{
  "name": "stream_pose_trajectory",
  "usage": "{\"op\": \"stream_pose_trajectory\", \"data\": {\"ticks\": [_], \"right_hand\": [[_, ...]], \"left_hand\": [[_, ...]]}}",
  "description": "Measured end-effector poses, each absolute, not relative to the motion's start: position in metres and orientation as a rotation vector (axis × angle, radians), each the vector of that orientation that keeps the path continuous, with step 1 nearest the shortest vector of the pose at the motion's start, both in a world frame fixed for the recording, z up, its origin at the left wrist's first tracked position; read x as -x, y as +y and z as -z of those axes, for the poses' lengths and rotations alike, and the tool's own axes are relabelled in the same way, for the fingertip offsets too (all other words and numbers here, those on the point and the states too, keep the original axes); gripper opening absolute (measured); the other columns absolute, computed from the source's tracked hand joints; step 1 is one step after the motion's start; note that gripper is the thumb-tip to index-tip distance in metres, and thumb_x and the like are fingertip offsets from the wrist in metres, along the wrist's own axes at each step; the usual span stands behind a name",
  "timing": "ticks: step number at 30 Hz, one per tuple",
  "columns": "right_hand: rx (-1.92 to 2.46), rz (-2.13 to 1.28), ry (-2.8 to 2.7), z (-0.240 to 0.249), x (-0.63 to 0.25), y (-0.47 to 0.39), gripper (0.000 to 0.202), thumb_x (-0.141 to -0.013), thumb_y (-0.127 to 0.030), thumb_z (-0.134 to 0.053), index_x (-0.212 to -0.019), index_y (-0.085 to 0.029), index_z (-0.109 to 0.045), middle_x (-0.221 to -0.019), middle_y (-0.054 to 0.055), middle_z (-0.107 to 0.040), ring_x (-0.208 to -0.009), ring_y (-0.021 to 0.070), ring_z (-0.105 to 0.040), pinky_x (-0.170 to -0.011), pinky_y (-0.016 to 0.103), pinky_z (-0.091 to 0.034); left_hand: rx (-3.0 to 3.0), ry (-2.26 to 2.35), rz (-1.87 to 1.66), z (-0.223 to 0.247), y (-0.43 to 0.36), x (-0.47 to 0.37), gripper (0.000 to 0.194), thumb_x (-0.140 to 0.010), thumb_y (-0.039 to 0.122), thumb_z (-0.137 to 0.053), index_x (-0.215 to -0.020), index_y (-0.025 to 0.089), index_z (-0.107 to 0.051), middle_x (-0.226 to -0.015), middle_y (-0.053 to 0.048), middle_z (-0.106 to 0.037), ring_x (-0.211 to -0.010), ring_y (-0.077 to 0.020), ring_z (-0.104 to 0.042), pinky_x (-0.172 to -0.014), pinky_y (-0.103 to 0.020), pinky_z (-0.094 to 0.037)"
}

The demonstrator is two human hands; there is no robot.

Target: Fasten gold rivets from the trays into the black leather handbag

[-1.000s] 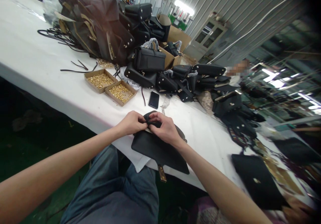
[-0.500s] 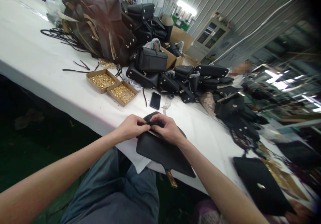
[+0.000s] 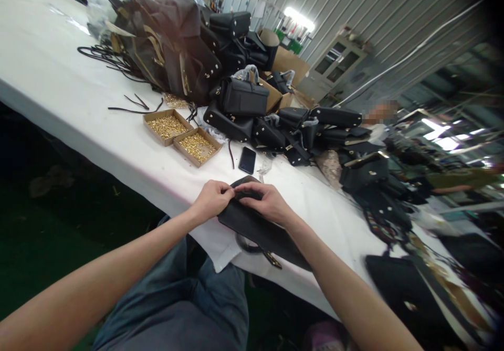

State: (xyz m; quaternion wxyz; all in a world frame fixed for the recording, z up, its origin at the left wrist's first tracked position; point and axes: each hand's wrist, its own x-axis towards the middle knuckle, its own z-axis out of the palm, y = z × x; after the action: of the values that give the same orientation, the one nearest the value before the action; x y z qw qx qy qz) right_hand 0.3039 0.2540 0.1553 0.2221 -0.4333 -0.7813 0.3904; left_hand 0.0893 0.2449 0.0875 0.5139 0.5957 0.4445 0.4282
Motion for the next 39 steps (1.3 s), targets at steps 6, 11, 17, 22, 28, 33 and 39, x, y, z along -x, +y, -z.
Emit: {"op": "stream_pose_trajectory", "data": {"ticks": [6, 11, 17, 22, 28, 33, 39], "right_hand": [[1.181, -0.507, -2.436, -0.163, -0.305, 0.244, 0.054, -0.09, -0.016, -0.073, -0.142, -0.029, -0.067, -0.127, 0.006, -0.076, -0.113, 0.0278, -0.072, -0.101, 0.044, -0.058], [1.133, -0.236, -2.6, -0.157, -0.312, 0.244, 0.033, -0.098, -0.022, -0.069, -0.13, -0.025, -0.069, -0.121, 0.01, -0.078, -0.108, 0.0304, -0.074, -0.094, 0.044, -0.059], [1.086, -0.404, -2.396, -0.15, -0.313, 0.244, 0.027, -0.096, -0.024, -0.072, -0.122, -0.025, -0.075, -0.116, 0.006, -0.081, -0.104, 0.027, -0.078, -0.094, 0.041, -0.061], [1.173, -0.513, -2.282, -0.151, -0.309, 0.242, 0.024, -0.095, -0.027, -0.074, -0.119, -0.025, -0.079, -0.113, 0.006, -0.082, -0.102, 0.0272, -0.078, -0.094, 0.042, -0.062], [1.28, -0.78, -2.125, -0.148, -0.306, 0.247, 0.03, -0.092, -0.028, -0.079, -0.121, -0.022, -0.075, -0.116, 0.006, -0.08, -0.106, 0.0251, -0.077, -0.102, 0.042, -0.061], [1.266, -0.833, -2.076, -0.142, -0.304, 0.251, 0.033, -0.088, -0.024, -0.079, -0.12, -0.022, -0.071, -0.114, 0.006, -0.079, -0.105, 0.0242, -0.076, -0.102, 0.041, -0.06], [1.222, -0.956, -1.978, -0.135, -0.304, 0.262, 0.031, -0.083, -0.019, -0.075, -0.113, -0.021, -0.068, -0.107, 0.004, -0.076, -0.099, 0.0207, -0.073, -0.096, 0.036, -0.058]], "left_hand": [[-1.328, 1.097, -1.05, -0.086, 0.244, -0.097, 0.034, -0.088, 0.039, -0.06, -0.072, 0.014, -0.075, -0.064, 0.0, -0.06, -0.068, -0.0156, -0.052, -0.06, -0.027, -0.032], [-1.309, 1.103, -1.081, -0.087, 0.246, -0.099, 0.035, -0.086, 0.04, -0.063, -0.076, 0.012, -0.08, -0.068, -0.003, -0.067, -0.072, -0.018, -0.058, -0.062, -0.026, -0.037], [-1.289, 1.112, -1.084, -0.085, 0.246, -0.101, 0.034, -0.085, 0.039, -0.063, -0.072, 0.013, -0.079, -0.065, -0.002, -0.064, -0.067, -0.0158, -0.054, -0.058, -0.025, -0.034], [-1.277, 1.144, -1.078, -0.083, 0.248, -0.102, 0.035, -0.086, 0.041, -0.063, -0.071, 0.013, -0.078, -0.062, -0.001, -0.061, -0.065, -0.0158, -0.054, -0.055, -0.026, -0.029], [-1.245, 1.146, -1.085, -0.082, 0.251, -0.105, 0.036, -0.086, 0.043, -0.065, -0.071, 0.013, -0.078, -0.063, -0.001, -0.062, -0.067, -0.016, -0.054, -0.056, -0.025, -0.03], [-1.194, 1.119, -1.073, -0.082, 0.249, -0.105, 0.036, -0.085, 0.044, -0.066, -0.075, 0.012, -0.079, -0.066, -0.002, -0.064, -0.067, -0.0158, -0.055, -0.056, -0.024, -0.031], [-1.213, 1.066, -1.044, -0.091, 0.25, -0.101, 0.037, -0.087, 0.047, -0.066, -0.081, 0.012, -0.078, -0.074, -0.005, -0.071, -0.07, -0.0179, -0.059, -0.06, -0.026, -0.038]]}}
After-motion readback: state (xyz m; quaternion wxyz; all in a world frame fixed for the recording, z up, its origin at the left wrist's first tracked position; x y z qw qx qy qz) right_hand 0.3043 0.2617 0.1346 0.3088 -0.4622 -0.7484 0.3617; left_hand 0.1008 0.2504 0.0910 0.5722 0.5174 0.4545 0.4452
